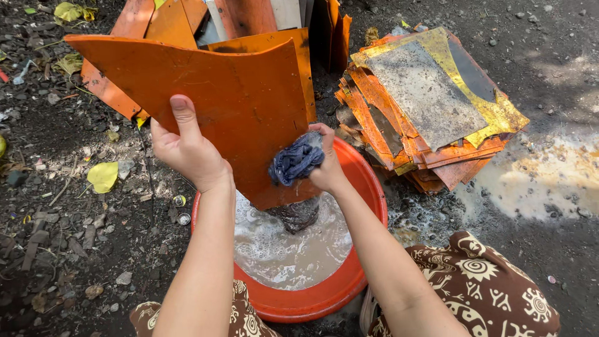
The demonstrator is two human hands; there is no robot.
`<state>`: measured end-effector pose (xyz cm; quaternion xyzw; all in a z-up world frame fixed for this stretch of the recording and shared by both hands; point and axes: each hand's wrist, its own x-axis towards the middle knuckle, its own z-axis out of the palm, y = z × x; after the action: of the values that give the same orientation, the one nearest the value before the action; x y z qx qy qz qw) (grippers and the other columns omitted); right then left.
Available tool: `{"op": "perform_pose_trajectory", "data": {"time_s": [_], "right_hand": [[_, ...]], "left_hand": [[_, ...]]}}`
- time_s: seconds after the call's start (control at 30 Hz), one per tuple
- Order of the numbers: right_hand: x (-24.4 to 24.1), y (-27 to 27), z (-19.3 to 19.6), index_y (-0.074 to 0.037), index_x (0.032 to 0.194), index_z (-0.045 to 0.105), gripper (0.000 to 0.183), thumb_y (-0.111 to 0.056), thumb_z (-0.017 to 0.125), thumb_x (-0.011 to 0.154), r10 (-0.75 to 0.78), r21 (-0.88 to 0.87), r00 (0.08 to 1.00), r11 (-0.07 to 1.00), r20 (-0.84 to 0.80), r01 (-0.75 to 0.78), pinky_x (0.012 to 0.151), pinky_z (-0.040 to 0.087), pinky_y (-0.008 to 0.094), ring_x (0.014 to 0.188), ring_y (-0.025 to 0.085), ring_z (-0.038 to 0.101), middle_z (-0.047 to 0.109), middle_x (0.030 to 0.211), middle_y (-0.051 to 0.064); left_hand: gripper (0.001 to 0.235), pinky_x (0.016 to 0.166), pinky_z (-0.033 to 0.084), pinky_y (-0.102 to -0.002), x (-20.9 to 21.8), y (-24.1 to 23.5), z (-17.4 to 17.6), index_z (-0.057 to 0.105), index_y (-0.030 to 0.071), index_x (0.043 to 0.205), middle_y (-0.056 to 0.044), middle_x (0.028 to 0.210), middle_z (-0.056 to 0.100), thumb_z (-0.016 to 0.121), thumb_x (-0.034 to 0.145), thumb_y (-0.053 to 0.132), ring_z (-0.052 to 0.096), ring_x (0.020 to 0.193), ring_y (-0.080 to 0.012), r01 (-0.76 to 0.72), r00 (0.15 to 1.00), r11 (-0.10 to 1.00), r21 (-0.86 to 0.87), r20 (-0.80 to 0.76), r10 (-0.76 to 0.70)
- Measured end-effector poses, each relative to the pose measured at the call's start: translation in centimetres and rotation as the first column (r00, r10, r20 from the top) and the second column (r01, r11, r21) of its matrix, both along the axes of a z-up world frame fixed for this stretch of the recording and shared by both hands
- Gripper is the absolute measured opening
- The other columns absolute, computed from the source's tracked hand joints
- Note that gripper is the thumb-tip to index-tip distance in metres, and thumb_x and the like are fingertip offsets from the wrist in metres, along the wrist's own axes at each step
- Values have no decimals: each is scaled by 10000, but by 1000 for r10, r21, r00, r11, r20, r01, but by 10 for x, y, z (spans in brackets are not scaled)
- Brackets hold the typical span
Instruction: The person washes several orange and grey metal sheets one at a time using a blue cloth and soapy water in a red basin. They scrub both sides of each sheet, rinse the cloth, and place the cleaned sheets aside.
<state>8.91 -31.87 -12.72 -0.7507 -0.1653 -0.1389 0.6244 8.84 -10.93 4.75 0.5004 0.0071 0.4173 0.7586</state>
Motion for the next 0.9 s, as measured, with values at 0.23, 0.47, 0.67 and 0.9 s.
{"op": "perform_pose_trajectory", "data": {"time_s": [0.23,0.47,0.67,0.9], "right_hand": [[-27,-21,-81,-87,1325,359,682,-111,822,824,-37,-172,970,985,-238,-5,1017,465,390,1183,333,618,600,1245,163],[-52,-26,-94,-82,1187,566,516,-2,725,702,-99,-273,987,960,-129,60,946,515,441,1094,402,651,648,1091,187],[-86,-3,-91,-96,1109,633,527,78,631,611,-388,-349,921,865,-11,360,880,515,478,1038,446,621,640,1083,200],[-84,16,-93,-118,1191,653,591,108,651,645,-368,-237,930,901,28,363,919,531,447,1063,405,648,651,1128,159]], "left_hand": [[391,1004,531,-301,16,16,-8,626,-7,1191,-45,1155,679,736,1027,330,627,1052,-132,47,999,998,-51,28,-46],[510,1072,513,-377,4,38,-10,583,-14,1241,-94,1225,648,725,1032,429,607,1122,-195,218,976,974,-60,32,-216],[1042,1305,257,-408,-11,40,-33,-44,56,1598,-59,1631,224,682,1050,566,292,1510,-176,295,951,933,204,-157,-267],[1447,1014,513,-425,-67,36,-47,-352,180,1606,-105,1446,423,874,864,382,526,1169,-228,584,810,733,347,-299,-504]]}}
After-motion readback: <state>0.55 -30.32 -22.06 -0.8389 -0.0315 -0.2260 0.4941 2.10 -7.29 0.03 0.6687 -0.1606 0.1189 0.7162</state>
